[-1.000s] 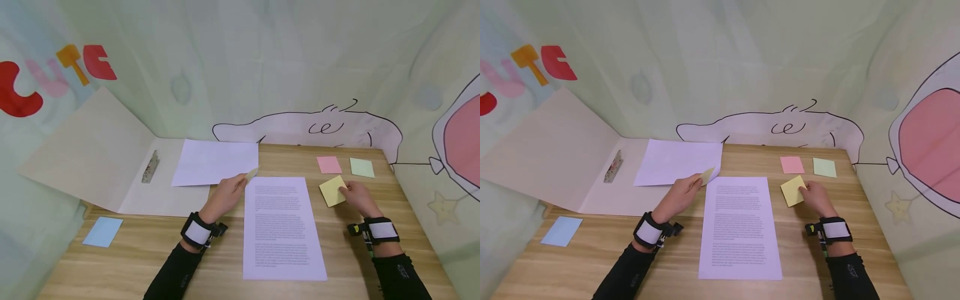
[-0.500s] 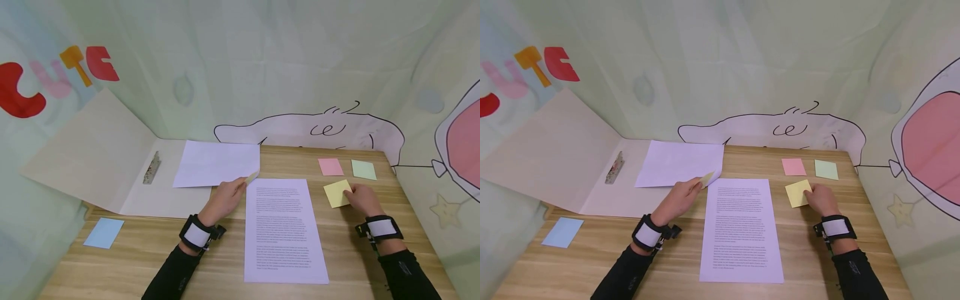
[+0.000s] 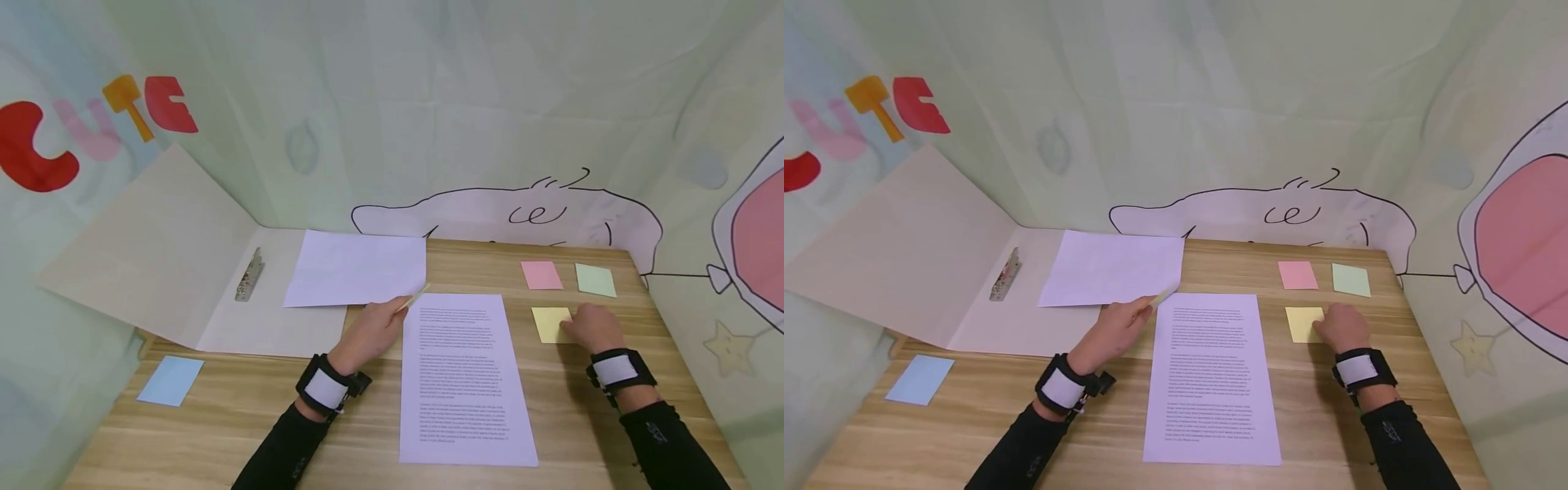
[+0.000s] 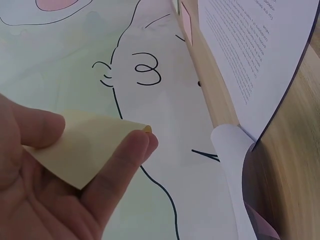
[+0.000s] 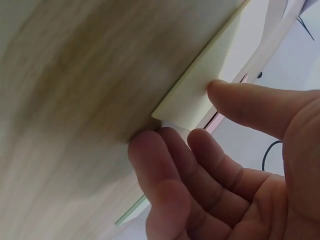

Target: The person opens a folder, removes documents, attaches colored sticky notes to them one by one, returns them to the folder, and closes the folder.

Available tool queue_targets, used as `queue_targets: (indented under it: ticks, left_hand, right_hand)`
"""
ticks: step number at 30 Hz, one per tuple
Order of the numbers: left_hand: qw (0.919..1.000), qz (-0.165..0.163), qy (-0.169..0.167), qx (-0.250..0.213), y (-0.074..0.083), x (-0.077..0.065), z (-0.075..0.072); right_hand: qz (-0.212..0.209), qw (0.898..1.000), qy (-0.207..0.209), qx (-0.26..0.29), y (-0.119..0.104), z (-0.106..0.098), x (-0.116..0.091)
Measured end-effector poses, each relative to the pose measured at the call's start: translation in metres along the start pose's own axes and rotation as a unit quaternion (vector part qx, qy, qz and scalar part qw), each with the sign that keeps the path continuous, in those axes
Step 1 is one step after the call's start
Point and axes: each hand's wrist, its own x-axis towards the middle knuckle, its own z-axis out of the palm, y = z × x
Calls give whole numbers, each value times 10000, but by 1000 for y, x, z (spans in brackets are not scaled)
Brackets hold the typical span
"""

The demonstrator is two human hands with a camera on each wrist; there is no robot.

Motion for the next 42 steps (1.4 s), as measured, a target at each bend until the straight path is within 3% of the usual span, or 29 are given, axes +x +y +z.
queue_targets:
  ticks: [7, 11, 15, 18, 20, 24, 27, 33, 36, 39, 42]
  left_hand:
    - [9999, 161, -4, 16, 0, -1, 5]
    - [9992, 322, -52, 249, -1, -1, 9]
    - [9973, 432, -91, 594, 4, -2, 13]
    - [9940, 505, -198, 952, 10, -2, 18]
    - [9885, 570, -288, 1372, 12, -1, 24]
    - [9686, 710, -368, 2354, 17, 0, 36]
    - [9562, 733, -391, 2806, 22, -2, 44]
    - [9406, 675, -486, 3293, 31, -3, 56]
    - [9337, 762, -369, 3479, 33, -3, 61]
    - [9316, 823, -280, 3529, 34, -2, 64]
    - [9327, 811, -354, 3496, 32, -2, 68]
  right_hand:
    - [-74, 10000, 23, 21, 0, 4, 0]
    - [-179, 9998, 8, -46, -6, 0, -3]
    - [-294, 9995, 16, 60, -28, -5, -9]
    - [-374, 9982, -62, 460, -53, -8, -13]
    - [-498, 9960, -143, 734, -70, -7, -15]
    - [-945, 9865, -415, 1270, -103, -3, -17]
    - [-1361, 9762, -732, 1522, -123, 1, -17]
    - [-1987, 9539, -1425, 1743, -155, 10, -10]
    - [-2237, 9431, -1585, 1882, -164, 14, -6]
    - [-2443, 9357, -1593, 1985, -170, 18, -3]
    - [-2577, 9346, -1507, 1936, -173, 24, 1]
